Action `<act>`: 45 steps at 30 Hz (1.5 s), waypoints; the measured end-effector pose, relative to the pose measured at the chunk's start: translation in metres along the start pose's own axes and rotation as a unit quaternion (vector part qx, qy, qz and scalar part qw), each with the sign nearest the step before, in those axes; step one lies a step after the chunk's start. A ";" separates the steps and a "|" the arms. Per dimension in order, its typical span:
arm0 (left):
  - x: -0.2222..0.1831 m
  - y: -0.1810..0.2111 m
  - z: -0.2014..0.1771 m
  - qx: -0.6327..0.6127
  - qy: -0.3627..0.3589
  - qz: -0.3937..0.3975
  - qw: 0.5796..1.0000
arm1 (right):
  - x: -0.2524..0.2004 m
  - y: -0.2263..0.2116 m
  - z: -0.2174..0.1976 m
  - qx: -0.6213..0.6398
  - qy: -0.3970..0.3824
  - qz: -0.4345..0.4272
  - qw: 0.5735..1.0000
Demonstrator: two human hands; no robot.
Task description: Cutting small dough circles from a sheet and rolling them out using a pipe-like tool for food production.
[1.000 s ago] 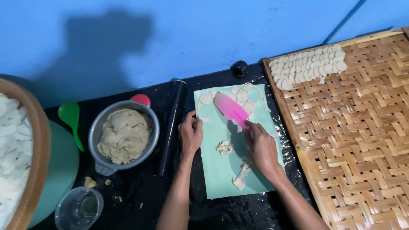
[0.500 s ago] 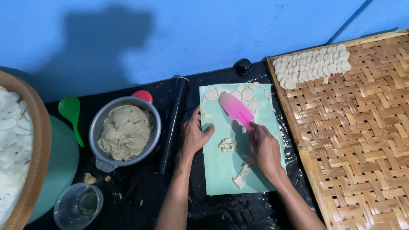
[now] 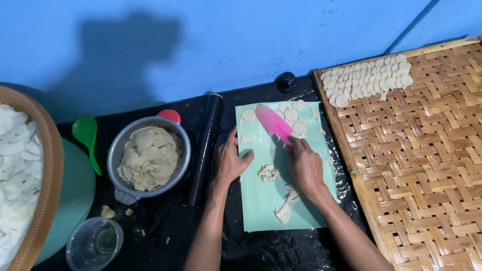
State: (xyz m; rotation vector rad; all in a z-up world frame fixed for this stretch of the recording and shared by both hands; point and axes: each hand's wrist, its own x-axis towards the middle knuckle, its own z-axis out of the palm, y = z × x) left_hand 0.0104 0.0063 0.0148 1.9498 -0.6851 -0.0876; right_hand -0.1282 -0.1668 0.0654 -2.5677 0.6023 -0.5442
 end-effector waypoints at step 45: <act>0.003 0.005 0.001 0.017 0.027 0.020 0.999 | -0.001 0.196 -0.069 0.104 0.098 0.189 0.972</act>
